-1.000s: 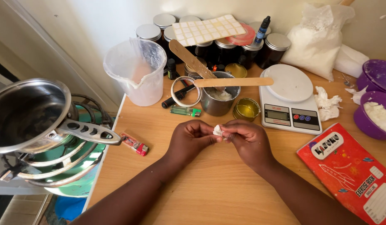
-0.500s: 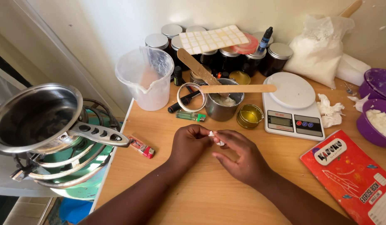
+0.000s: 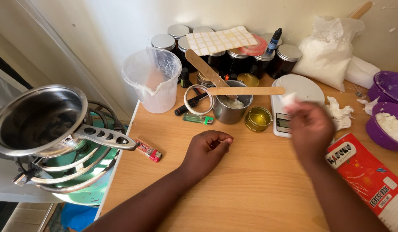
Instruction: Preparing candle tins by cleaning them and checking the temperature of the melting wax.
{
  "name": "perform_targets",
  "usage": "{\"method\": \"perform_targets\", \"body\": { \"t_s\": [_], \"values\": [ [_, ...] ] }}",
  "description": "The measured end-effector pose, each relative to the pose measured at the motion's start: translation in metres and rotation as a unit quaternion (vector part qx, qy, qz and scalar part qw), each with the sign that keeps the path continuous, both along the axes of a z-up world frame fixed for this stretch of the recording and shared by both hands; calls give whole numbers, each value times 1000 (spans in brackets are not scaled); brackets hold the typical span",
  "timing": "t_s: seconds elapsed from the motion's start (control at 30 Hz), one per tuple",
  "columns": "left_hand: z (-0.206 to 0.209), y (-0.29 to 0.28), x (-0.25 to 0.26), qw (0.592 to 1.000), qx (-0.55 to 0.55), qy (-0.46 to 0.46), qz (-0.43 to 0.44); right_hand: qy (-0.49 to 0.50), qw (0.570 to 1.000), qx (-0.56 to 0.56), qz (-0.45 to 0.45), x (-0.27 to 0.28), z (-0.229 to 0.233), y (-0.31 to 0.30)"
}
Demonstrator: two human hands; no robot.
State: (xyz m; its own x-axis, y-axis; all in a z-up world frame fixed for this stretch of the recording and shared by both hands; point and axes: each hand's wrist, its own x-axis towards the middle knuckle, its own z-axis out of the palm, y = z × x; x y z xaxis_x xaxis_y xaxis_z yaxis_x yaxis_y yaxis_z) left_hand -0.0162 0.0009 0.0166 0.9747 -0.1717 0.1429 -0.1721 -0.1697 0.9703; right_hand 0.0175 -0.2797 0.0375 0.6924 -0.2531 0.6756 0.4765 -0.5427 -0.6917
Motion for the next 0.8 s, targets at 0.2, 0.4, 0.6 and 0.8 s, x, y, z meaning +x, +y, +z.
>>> {"method": "perform_targets", "body": {
  "t_s": [0.2, 0.4, 0.6, 0.8],
  "values": [
    [18, 3, -4, 1000, 10, 12, -10, 80, 950, 234, -189, 78, -39, -145],
    [40, 7, -18, 998, 49, -49, 6, 61, 974, 170, -139, 66, -34, -118],
    [73, 37, -38, 913, -2, -380, 145, 43, 981, 133, -135, 62, -31, -103],
    [84, 63, -39, 797, -231, -314, 462, -38, 983, 159, -81, 55, -23, -87]
  ]
}}
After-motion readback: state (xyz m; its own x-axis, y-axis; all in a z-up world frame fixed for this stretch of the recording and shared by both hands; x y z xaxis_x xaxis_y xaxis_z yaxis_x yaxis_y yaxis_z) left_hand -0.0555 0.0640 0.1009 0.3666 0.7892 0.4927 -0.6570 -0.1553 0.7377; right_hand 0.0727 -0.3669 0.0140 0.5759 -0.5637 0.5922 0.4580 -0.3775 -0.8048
